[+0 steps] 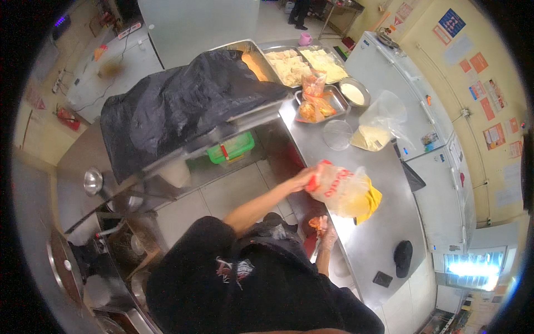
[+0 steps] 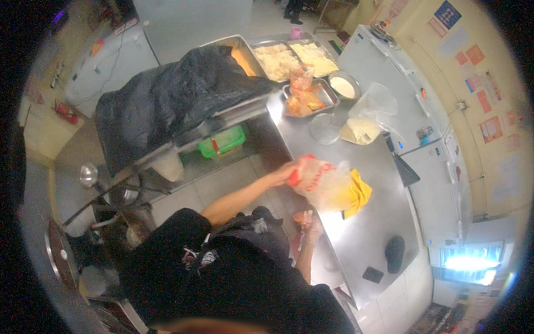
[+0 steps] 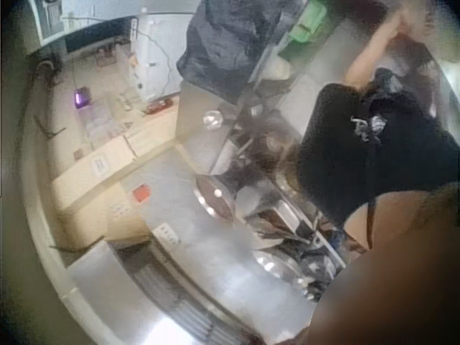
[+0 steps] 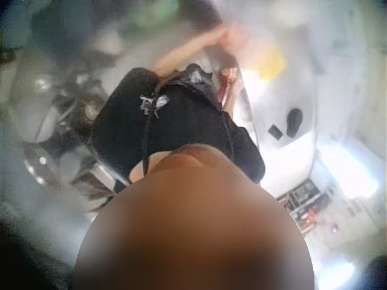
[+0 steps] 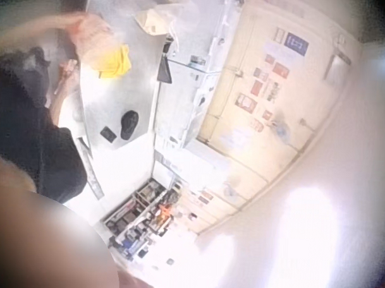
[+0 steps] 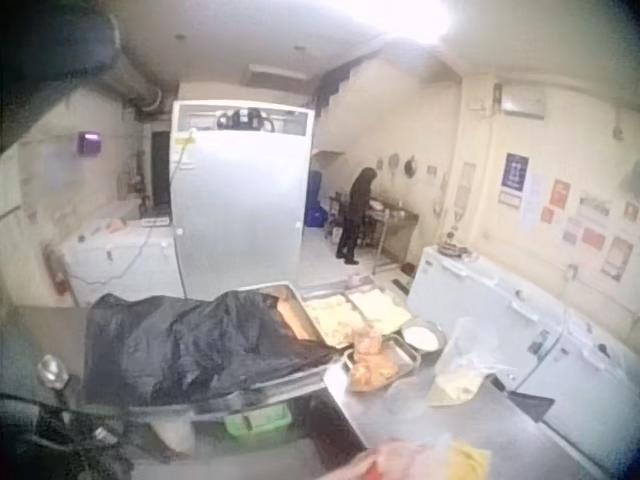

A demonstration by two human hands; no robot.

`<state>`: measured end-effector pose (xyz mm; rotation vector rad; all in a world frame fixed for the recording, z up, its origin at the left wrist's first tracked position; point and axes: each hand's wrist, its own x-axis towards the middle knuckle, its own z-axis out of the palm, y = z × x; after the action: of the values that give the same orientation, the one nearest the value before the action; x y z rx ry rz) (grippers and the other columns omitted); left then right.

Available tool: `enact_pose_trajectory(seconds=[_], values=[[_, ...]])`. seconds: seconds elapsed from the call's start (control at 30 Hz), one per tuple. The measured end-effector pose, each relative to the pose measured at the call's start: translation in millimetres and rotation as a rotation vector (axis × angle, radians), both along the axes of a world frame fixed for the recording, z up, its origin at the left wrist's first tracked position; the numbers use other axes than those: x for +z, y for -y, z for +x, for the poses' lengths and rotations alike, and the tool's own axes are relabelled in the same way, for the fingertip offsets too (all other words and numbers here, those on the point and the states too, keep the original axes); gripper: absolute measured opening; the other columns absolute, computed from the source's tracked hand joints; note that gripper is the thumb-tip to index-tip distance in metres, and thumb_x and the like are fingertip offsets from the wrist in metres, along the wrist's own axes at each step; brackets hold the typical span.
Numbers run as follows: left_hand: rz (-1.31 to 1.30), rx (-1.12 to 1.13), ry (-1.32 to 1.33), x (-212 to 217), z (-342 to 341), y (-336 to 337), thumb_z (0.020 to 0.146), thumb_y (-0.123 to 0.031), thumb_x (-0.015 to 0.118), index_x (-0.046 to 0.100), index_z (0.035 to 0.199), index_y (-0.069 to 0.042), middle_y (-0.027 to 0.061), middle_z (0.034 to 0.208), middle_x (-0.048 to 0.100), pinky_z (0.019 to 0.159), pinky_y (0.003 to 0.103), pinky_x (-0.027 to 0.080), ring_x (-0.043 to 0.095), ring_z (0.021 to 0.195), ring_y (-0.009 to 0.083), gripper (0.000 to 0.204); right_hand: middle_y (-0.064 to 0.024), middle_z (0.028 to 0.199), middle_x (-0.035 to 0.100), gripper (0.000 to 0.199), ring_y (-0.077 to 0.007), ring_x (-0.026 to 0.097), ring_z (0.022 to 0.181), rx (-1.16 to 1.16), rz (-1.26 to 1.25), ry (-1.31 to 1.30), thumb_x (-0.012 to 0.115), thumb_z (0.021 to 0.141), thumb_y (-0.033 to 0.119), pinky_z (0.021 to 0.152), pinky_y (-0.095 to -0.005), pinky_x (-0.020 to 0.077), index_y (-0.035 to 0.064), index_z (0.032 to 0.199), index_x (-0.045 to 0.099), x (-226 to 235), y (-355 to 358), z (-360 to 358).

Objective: The person stirs a large pot of sauce, then retrieves raw chicken pieces from a refrigerator. They place the chicken into a tray of breading and coat each piece by hand, moving the coated pieces to a separate tray.

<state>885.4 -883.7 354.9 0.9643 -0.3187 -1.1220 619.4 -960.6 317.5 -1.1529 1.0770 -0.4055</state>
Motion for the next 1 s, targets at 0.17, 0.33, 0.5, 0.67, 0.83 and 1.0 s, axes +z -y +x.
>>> enact_pose_trajectory(seconds=[0.17, 0.33, 0.5, 0.67, 0.83, 1.0], values=[[0.531, 0.194, 0.763, -28, 69, 79, 0.092, -0.052, 0.052, 0.045, 0.132, -0.002, 0.021, 0.134, 0.048, 0.102, 0.046, 0.039, 0.047, 0.124, 0.0319, 0.064, -0.0044, 0.067, 0.06, 0.029, -0.0127, 0.054, 0.05, -0.225, 0.151, 0.008, 0.059, 0.091, 0.032, 0.042, -0.0224, 0.0404, 0.0037, 0.097, 0.061, 20, -1, 126], [0.469, 0.507, 1.365, 14, 241, 23, 0.08, -0.029, 0.068, 0.043, 0.134, -0.003, 0.0227, 0.133, 0.046, 0.103, 0.049, 0.034, 0.04, 0.125, 0.0381, 0.064, -0.0064, 0.084, 0.068, 0.031, -0.0174, 0.063, 0.07, 0.367, -0.242, -0.064, 0.056, 0.094, 0.033, 0.057, -0.0353, 0.047, 0.0029, 0.087, 0.062, -5, 48, 236], [0.99, 0.533, 1.532, 72, 399, 17, 0.08, -0.022, 0.066, 0.049, 0.13, -0.008, 0.0157, 0.124, 0.054, 0.095, 0.048, 0.04, 0.047, 0.115, 0.035, 0.054, -0.0108, 0.109, 0.067, 0.017, -0.0235, 0.065, 0.093, 0.699, -0.149, 0.166, 0.061, 0.09, 0.023, 0.075, -0.0359, 0.0515, 0.0113, 0.102, 0.064, -44, 94, 378], [0.942, 0.286, 1.135, 83, 486, -7, 0.082, -0.019, 0.064, 0.065, 0.106, -0.004, 0.0137, 0.102, 0.067, 0.083, 0.044, 0.048, 0.061, 0.101, 0.0327, 0.028, -0.0045, 0.085, 0.063, 0.022, -0.0137, 0.059, 0.072, 0.973, -0.571, 0.142, 0.063, 0.09, 0.026, 0.058, -0.0279, 0.0463, 0.0053, 0.096, 0.065, -42, 88, 527], [0.809, 1.467, 1.143, 124, 540, -139, 0.088, -0.015, 0.061, 0.064, 0.089, -0.002, 0.013, 0.085, 0.065, 0.073, 0.034, 0.049, 0.062, 0.079, 0.0226, 0.013, -0.0017, 0.077, 0.062, 0.029, -0.008, 0.056, 0.064, 0.83, 0.131, 0.118, 0.065, 0.089, 0.03, 0.052, -0.0235, 0.0435, 0.0024, 0.094, 0.064, 6, 79, 590], [0.843, 2.191, 0.704, 152, 496, -369, 0.089, -0.016, 0.065, 0.06, 0.111, 0.002, 0.0117, 0.104, 0.063, 0.085, 0.035, 0.048, 0.058, 0.093, 0.0214, 0.029, -0.0011, 0.083, 0.061, 0.028, -0.0073, 0.055, 0.071, 0.78, 0.17, 0.115, 0.062, 0.091, 0.033, 0.057, -0.0237, 0.044, 0.0054, 0.088, 0.062, 35, 69, 637]])
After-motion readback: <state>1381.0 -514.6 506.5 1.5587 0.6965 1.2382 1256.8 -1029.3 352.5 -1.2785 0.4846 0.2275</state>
